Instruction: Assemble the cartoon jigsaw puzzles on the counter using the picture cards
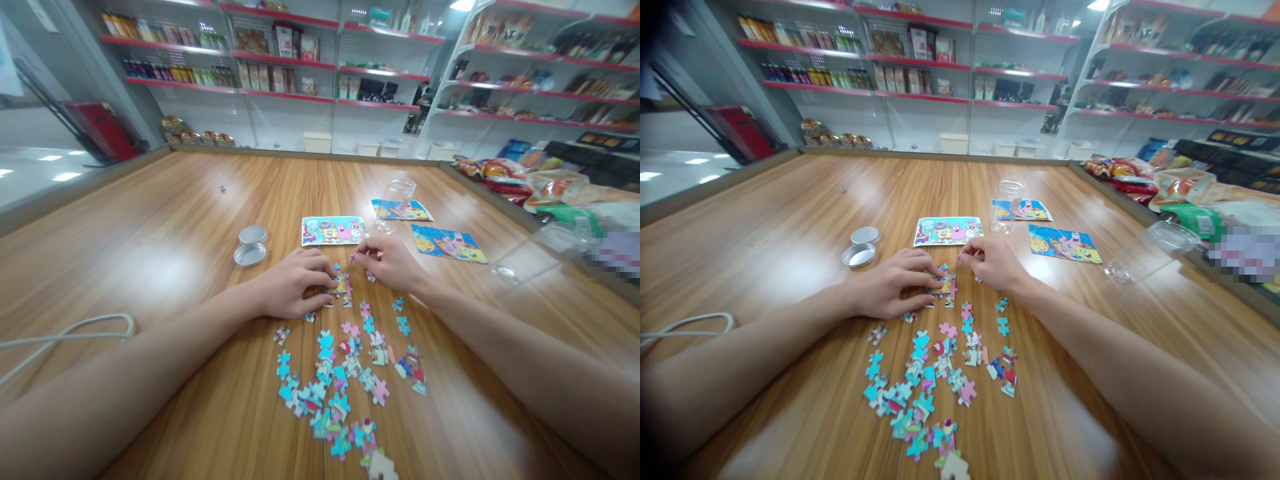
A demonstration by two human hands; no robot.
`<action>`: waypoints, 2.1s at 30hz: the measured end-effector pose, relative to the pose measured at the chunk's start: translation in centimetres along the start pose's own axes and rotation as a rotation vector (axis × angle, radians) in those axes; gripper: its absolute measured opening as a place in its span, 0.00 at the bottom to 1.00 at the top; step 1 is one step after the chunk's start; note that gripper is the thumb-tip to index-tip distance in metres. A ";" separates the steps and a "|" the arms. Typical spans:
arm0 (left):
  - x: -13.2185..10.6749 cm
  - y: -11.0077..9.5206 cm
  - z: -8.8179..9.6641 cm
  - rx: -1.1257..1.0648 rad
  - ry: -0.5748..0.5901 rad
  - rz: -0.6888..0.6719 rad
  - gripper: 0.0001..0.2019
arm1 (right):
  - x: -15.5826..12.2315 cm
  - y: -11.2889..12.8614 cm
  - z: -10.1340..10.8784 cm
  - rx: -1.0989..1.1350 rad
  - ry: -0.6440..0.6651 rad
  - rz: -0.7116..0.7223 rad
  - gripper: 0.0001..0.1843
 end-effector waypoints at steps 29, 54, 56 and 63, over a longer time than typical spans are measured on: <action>-0.2 -0.1 0.1 0.044 0.019 -0.005 0.09 | -0.4 -0.8 0.8 -0.400 0.444 -0.076 0.18; 0.2 -1.9 -1.0 0.117 0.083 -0.061 0.24 | 0.7 -3.0 -0.8 0.060 0.016 -0.141 0.05; 0.2 -1.9 -1.5 0.125 0.123 -0.056 0.24 | 0.7 -3.1 -0.9 0.044 0.011 -0.128 0.05; 0.2 -1.6 -1.7 0.126 0.152 -0.038 0.23 | 0.9 -3.8 -0.8 0.027 0.028 -0.143 0.06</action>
Point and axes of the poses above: each hand's wrist, its own x-axis towards the middle knuckle, its own z-axis out of the back of the hand, y = z × x, the point moved 8 cm from there along x, towards the middle knuckle, and after that the axes turned 7 degrees about z, right-handed, at the moved point
